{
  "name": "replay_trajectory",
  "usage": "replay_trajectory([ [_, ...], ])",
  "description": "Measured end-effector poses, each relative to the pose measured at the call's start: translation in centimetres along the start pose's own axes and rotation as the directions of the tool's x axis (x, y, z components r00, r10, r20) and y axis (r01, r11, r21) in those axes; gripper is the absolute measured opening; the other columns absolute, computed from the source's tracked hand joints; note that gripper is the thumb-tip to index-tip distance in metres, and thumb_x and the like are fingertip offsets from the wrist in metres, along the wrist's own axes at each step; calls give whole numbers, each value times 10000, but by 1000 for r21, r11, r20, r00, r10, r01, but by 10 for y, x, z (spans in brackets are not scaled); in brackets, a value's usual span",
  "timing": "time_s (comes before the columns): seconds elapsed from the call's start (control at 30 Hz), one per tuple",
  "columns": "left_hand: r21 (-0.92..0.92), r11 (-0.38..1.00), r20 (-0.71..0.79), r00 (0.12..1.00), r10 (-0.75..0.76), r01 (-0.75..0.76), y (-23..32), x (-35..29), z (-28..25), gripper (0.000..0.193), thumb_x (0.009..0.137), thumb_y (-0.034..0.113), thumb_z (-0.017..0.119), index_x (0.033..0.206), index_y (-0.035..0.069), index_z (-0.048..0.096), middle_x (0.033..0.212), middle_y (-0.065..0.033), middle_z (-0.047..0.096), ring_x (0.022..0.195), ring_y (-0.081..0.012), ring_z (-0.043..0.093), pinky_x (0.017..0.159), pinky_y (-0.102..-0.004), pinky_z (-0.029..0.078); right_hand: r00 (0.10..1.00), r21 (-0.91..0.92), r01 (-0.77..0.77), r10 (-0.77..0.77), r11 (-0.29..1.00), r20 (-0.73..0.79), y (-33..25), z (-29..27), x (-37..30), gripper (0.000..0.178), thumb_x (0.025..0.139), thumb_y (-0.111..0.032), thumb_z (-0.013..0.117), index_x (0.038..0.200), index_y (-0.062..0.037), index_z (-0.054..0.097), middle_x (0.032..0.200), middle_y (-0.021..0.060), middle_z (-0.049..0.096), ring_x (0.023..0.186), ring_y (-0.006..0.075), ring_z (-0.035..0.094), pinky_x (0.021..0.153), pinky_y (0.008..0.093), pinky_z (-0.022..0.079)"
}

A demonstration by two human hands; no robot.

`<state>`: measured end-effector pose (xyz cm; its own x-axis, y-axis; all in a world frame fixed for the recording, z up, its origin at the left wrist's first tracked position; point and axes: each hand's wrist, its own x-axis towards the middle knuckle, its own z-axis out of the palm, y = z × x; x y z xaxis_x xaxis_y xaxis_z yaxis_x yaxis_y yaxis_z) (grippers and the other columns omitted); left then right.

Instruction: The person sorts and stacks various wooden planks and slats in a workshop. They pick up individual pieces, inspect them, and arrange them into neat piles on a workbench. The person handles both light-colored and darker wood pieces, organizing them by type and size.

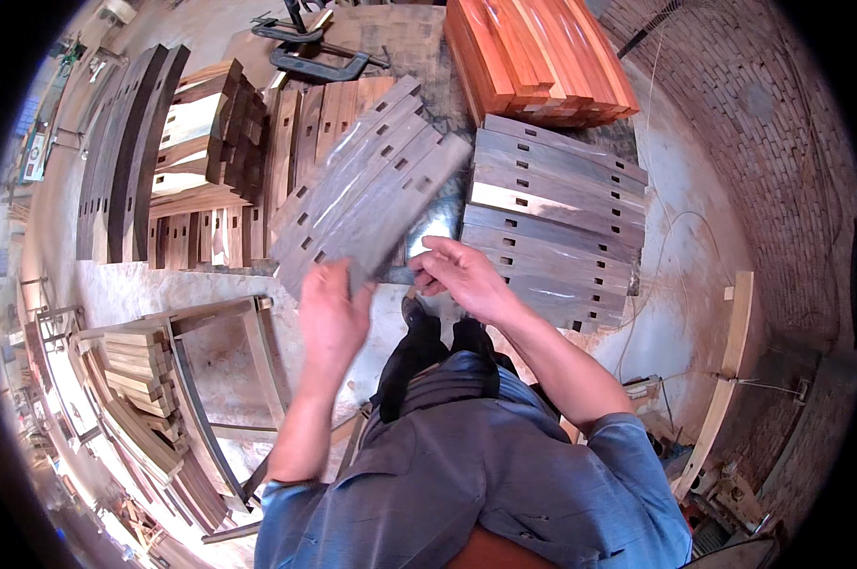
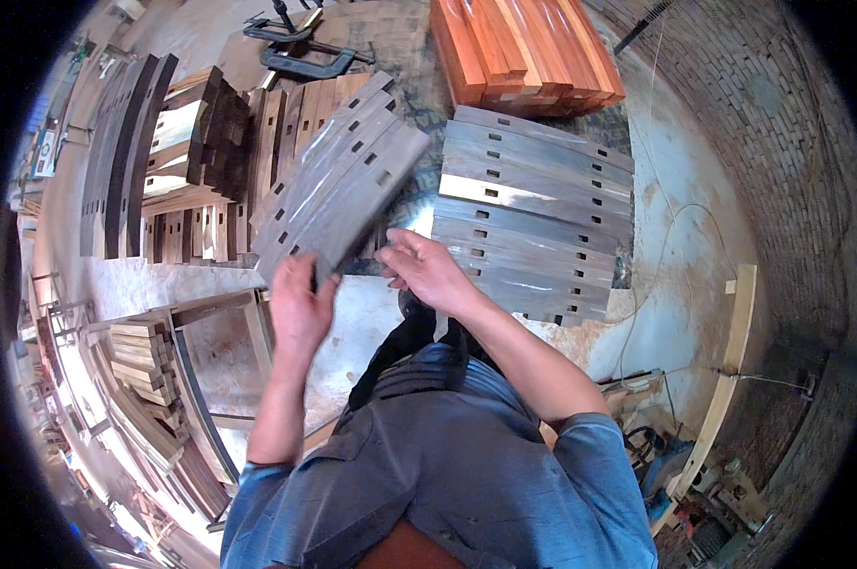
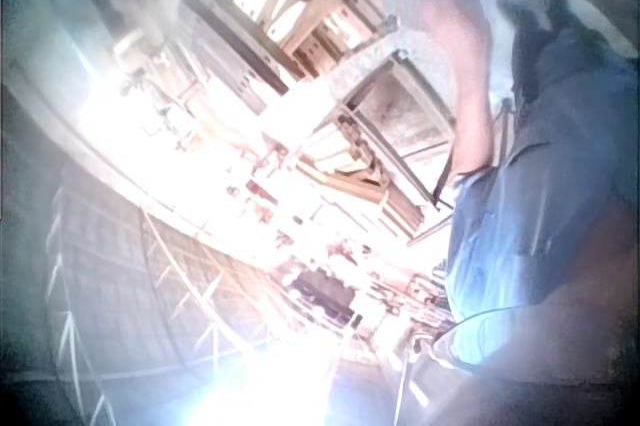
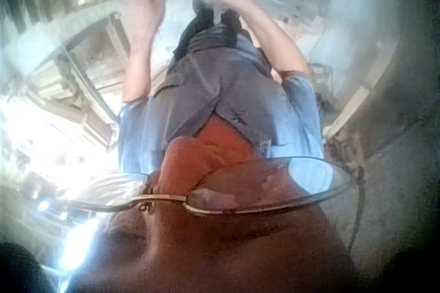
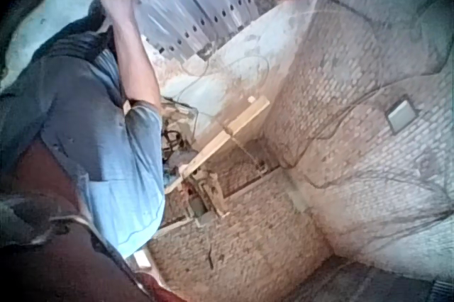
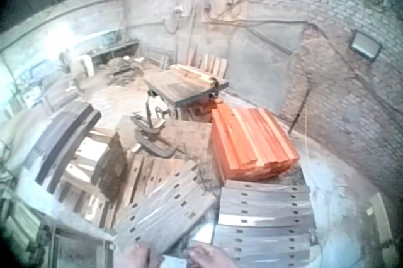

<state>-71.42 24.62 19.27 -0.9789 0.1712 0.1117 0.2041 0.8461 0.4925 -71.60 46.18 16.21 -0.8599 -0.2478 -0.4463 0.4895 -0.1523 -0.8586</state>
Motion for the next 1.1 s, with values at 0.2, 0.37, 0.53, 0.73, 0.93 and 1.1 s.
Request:
replay_trajectory([
  [0.2,-31,996,-13,996,-83,83,11,-27,18,437,726,131,758,1114,2,600,962,-156,592,932,-345,556,812,-424,458,987,183,-161,154,970,51,9,8,22,299,998,-257,500,1064,34,508,1040,146,620,916,221,632,764,364,544],
  [0.37,78,997,-83,996,29,-23,5,-25,29,454,727,132,755,1135,7,601,975,-142,581,925,-322,541,818,-412,442,981,267,-180,191,947,-17,16,17,33,288,998,-258,497,1028,29,515,982,175,625,851,246,649,726,389,555],
  [0.53,133,991,-89,995,40,-28,0,-18,33,471,722,171,758,1151,34,622,972,-119,570,898,-303,532,812,-404,432,974,136,-184,199,974,-111,11,16,39,314,994,-267,500,990,45,538,924,157,644,781,237,657,636,352,551],
  [0.73,282,959,-140,989,39,2,-7,-15,36,464,734,229,753,1151,61,637,1086,-111,557,1020,-298,509,852,-421,416,986,-435,-159,121,887,-113,-8,18,44,349,960,-277,521,830,35,611,698,114,631,665,227,650,591,355,526],
  [0.93,284,959,-163,986,22,25,-23,-27,29,512,743,239,752,1196,51,605,1296,-157,490,1212,-360,432,983,-471,363,885,-849,339,-443,405,142,2,24,19,262,848,-244,648,918,9,652,987,134,660,941,340,619,815,464,498],
  [1.1,245,966,-175,984,-35,78,-38,-50,19,663,735,215,771,1302,19,488,1413,-243,382,1313,-431,342,1086,-518,288,755,-853,521,-489,40,438,-10,33,23,434,794,-261,713,1124,5,620,1323,144,515,1296,324,413,1090,453,320],
])
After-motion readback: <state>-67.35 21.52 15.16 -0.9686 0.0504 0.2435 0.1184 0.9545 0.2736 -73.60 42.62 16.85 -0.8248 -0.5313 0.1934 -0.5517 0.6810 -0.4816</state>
